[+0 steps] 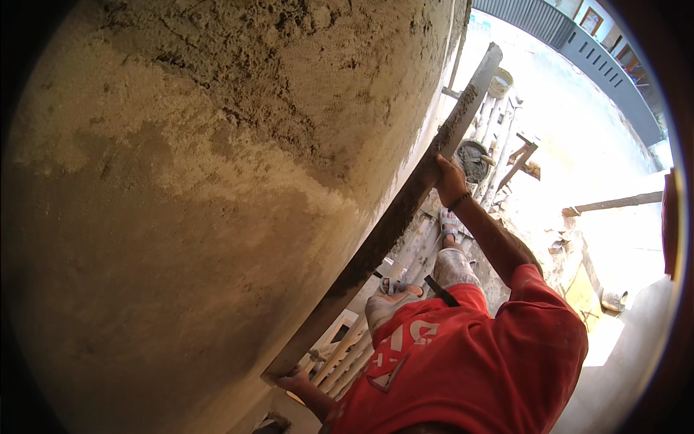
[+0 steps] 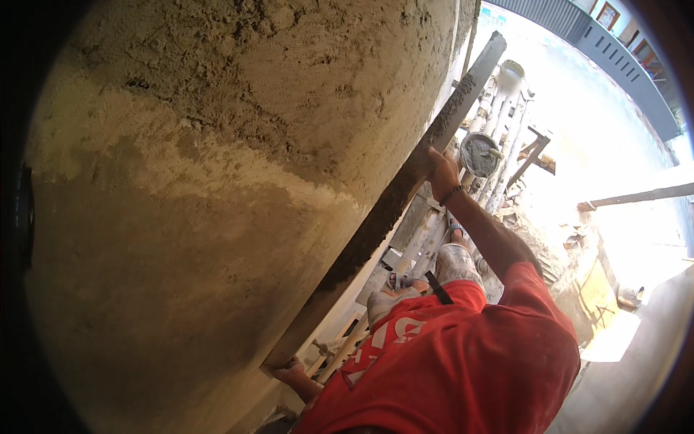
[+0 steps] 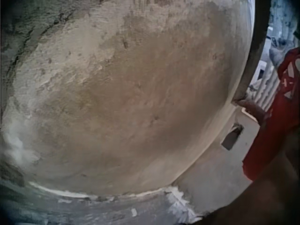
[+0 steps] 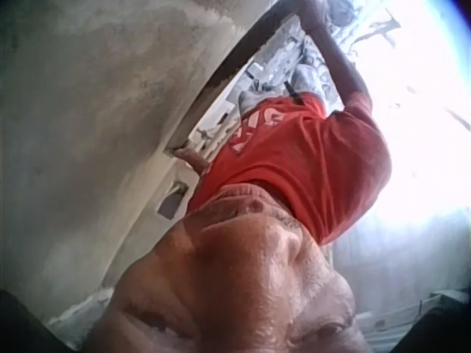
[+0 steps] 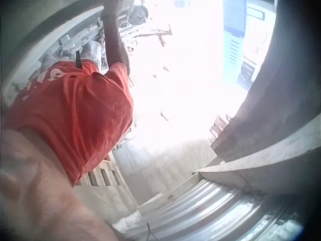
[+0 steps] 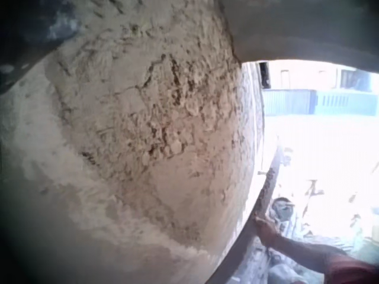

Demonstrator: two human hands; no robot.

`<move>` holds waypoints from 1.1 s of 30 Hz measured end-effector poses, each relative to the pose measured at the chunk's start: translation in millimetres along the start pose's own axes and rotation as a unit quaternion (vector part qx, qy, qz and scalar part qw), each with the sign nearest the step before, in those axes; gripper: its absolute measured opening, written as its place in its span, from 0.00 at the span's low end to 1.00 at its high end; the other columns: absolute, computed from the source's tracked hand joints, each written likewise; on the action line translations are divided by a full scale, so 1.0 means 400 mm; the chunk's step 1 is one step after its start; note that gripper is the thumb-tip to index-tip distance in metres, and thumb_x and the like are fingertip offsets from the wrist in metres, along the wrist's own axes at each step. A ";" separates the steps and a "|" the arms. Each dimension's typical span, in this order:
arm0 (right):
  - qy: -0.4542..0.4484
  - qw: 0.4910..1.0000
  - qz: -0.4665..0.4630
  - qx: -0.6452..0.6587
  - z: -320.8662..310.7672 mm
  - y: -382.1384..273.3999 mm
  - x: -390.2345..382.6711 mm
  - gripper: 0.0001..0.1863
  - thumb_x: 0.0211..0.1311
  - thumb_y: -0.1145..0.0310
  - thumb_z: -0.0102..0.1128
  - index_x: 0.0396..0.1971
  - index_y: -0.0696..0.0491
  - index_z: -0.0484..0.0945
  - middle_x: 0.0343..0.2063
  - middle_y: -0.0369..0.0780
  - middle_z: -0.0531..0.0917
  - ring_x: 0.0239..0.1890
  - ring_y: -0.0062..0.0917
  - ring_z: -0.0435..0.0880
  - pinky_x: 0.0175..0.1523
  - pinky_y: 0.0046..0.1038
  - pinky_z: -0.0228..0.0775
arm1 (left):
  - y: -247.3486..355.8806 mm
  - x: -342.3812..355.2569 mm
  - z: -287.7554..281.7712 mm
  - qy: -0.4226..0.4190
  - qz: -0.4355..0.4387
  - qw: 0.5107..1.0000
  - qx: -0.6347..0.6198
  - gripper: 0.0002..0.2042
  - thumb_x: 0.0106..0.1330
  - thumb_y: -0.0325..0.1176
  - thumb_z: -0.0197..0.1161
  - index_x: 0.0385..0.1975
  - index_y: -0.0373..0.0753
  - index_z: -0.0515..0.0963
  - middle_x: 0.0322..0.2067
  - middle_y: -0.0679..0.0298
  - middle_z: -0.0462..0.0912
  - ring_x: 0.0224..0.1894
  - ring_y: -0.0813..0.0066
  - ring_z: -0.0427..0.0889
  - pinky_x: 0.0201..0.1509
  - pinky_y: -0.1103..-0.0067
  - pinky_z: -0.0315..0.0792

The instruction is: The person uses a wooden straightedge to level fresh mortar on a wall, then sits down to mix more mortar in a bucket using a trowel and water.

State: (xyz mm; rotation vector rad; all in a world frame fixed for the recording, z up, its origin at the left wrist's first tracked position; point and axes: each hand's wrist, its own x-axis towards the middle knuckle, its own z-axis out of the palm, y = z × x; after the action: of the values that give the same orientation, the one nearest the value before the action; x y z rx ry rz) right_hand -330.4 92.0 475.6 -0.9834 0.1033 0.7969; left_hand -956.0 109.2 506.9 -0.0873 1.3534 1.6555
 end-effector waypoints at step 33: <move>0.150 0.953 0.244 0.096 -0.365 -0.032 0.114 0.18 0.66 0.61 0.47 0.50 0.56 0.67 0.46 0.45 0.76 0.48 0.38 0.75 0.54 0.48 0.66 | -0.049 -0.712 0.432 -0.287 0.248 0.925 -0.001 0.33 0.50 0.42 0.66 0.57 0.41 0.64 0.52 0.55 0.69 0.54 0.59 0.70 0.61 0.64 0.61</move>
State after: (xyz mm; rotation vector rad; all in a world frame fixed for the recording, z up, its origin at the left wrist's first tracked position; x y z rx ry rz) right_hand -250.9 0.4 381.7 -0.8975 0.6965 1.0588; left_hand -706.1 69.5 724.3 0.7423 0.9553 1.8868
